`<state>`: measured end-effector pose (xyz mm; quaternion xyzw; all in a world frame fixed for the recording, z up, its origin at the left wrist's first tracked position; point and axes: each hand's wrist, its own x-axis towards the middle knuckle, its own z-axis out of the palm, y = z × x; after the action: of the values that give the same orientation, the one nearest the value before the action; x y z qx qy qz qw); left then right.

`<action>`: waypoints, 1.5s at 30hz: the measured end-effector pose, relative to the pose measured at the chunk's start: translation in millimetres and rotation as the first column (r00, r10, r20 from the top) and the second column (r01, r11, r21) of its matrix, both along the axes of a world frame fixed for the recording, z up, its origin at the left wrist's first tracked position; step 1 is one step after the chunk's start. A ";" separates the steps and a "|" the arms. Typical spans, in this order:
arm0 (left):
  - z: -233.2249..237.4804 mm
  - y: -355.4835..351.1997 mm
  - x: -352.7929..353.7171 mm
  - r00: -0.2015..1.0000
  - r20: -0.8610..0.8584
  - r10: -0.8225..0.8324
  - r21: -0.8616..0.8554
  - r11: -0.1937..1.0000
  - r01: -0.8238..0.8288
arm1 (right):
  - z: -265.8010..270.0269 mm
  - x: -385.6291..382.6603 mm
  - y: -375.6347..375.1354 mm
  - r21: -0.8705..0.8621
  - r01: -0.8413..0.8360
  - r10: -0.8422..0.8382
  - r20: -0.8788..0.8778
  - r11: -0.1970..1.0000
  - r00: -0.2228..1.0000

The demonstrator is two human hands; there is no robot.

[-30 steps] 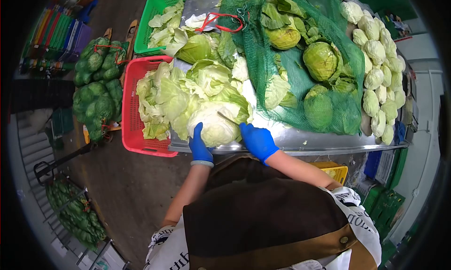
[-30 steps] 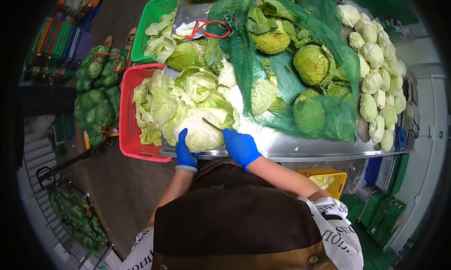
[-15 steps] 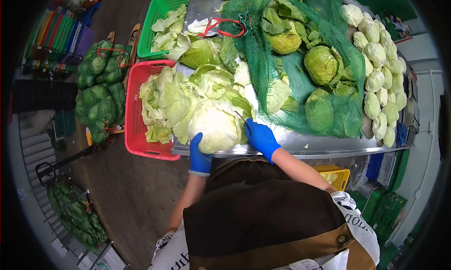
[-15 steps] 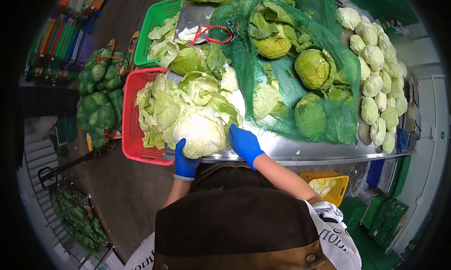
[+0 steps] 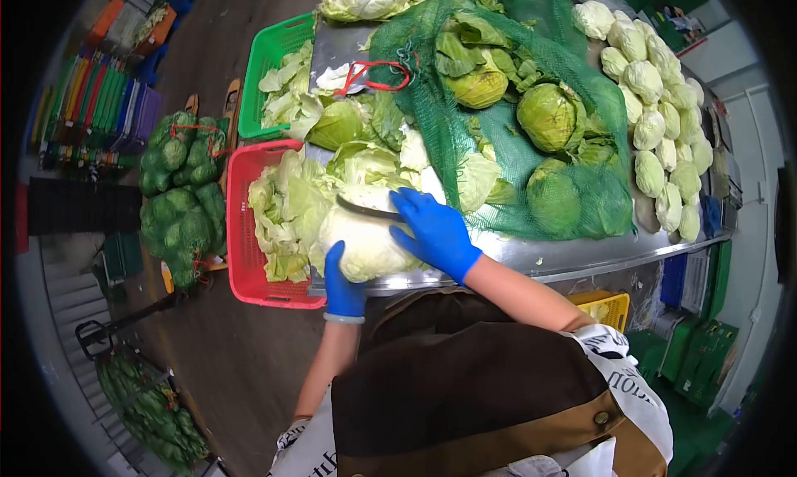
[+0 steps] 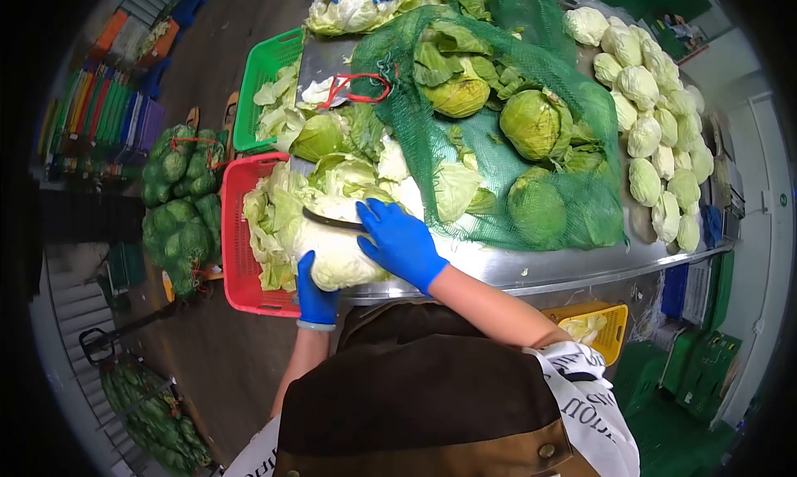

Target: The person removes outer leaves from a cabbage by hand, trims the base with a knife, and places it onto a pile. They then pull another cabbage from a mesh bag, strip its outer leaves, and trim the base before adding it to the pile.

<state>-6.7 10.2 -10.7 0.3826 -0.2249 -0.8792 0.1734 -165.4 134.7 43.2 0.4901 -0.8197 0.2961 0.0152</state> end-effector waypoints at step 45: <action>13.0 -25.5 -1.4 0.925 -0.371 -0.081 -0.277 0.960 -0.027 | 53.2 -4.4 14.4 -0.320 0.285 0.179 0.886 0.903 0.429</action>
<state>-8.2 -15.3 2.3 0.1743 -0.3133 -0.8985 0.2532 -169.7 149.1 96.4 0.2122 -0.6292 0.6810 -0.3087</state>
